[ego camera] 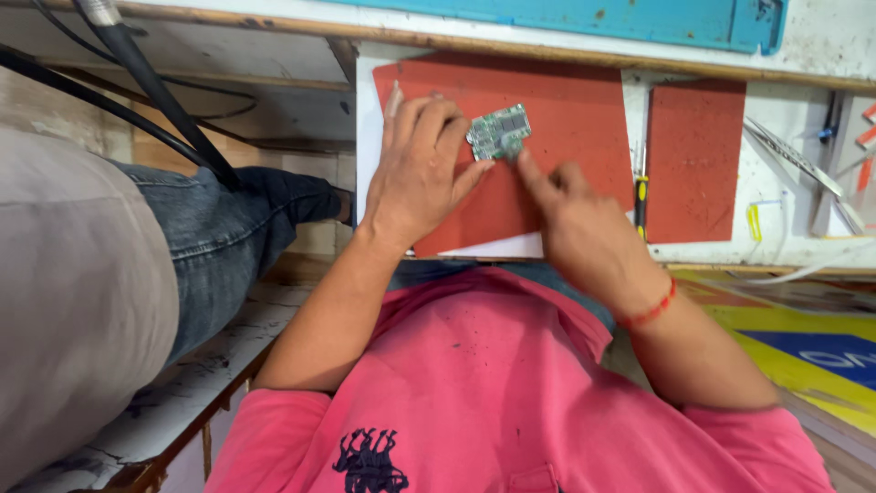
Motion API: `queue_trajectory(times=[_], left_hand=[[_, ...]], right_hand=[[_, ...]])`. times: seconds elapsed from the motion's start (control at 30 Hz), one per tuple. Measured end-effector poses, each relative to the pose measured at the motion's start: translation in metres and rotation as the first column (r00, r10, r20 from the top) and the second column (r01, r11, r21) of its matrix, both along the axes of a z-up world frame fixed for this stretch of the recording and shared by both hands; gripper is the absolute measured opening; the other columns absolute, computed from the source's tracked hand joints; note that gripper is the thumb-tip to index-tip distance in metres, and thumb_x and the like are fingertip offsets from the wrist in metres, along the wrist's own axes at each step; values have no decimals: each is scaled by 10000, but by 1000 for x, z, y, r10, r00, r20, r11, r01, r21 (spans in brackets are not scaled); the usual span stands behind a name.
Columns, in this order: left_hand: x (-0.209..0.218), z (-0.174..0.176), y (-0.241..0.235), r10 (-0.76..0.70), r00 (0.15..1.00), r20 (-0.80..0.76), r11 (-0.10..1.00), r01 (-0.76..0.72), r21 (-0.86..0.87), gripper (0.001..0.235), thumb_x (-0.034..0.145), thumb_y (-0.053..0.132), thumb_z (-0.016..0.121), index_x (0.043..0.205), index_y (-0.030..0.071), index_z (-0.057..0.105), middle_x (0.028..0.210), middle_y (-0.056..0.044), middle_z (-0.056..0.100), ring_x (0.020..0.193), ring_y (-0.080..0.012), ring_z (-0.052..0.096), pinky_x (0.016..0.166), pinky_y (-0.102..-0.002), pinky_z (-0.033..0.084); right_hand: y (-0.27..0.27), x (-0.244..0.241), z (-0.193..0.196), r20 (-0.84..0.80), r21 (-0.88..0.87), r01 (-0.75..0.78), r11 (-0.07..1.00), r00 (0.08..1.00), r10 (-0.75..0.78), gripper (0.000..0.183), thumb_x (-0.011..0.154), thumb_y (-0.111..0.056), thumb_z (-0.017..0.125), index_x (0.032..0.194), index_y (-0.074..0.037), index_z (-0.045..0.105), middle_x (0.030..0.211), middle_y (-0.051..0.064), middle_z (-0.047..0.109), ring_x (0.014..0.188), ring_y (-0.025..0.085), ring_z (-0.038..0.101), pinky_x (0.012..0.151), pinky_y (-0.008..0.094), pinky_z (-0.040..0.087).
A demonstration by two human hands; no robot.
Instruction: The person scrubs a small circuit board with a toothbrush on a red mat, then uses a hot air gun to blow across the board's surface. The board remains on the mat throughout.
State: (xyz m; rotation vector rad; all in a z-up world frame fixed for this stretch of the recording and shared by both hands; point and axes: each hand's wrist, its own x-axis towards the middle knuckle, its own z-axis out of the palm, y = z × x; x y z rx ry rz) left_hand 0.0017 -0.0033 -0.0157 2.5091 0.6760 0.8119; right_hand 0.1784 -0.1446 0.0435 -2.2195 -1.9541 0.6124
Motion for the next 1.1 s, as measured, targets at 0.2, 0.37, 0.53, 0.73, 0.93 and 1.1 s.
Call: queue_trajectory(times=[0.2, 0.37, 0.53, 0.73, 0.93, 1.1], left_hand=[[0, -6, -6, 25, 996, -87, 1000, -25, 9, 438, 887, 295, 842, 1178, 23, 659, 1226, -94, 560, 1230, -315, 517, 1227, -635, 283], [3, -3, 3, 26, 997, -75, 999, -23, 38, 491, 846, 312, 839, 1186, 6, 660, 1218, -103, 555, 1252, -324, 509, 1189, -646, 283], [5, -4, -4, 33, 996, -87, 999, -30, 34, 448, 859, 281, 857, 1160, 22, 650, 1219, -98, 550, 1252, -316, 518, 1211, -644, 285], [-1, -6, -8, 22, 997, -77, 1000, -21, 17, 486, 814, 259, 886, 1175, 23, 661, 1192, -88, 554, 1218, -315, 533, 1197, -640, 290], [1, -2, -2, 45, 999, -8, 999, -44, 16, 499, 800, 273, 900, 1157, 22, 656, 1195, -89, 555, 1227, -317, 535, 1192, -642, 281], [5, 1, -2, 31, 999, -45, 999, -32, -9, 466, 801, 255, 901, 1149, 44, 673, 1177, -75, 567, 1202, -316, 538, 1197, -642, 281]], right_hand=[[21, 0, 2, 28, 38, 60, 997, 998, -61, 643, 922, -3, 450, 1557, -104, 450, 1157, 243, 616, 813, 480, 654, 715, 561, 536], [27, 6, -3, 25, 15, -21, 1000, 999, 21, 687, 851, -13, 458, 1534, -91, 449, 1151, 271, 602, 786, 475, 664, 665, 550, 546], [16, 12, -12, 70, -9, 63, 998, 996, -62, 673, 880, -9, 451, 1545, -115, 465, 1119, 246, 614, 777, 486, 652, 699, 565, 537], [18, -4, -11, 2, 88, 22, 996, 1000, -22, 629, 886, -9, 454, 1513, -46, 487, 1127, 253, 617, 778, 491, 647, 681, 572, 528], [22, -8, 4, -12, 79, 36, 996, 999, -35, 605, 904, -30, 451, 1507, -70, 489, 1141, 238, 617, 800, 484, 658, 685, 558, 541], [19, -1, -7, 6, 75, 61, 995, 998, -61, 620, 903, -18, 454, 1521, -58, 481, 1131, 263, 603, 806, 498, 641, 706, 573, 527]])
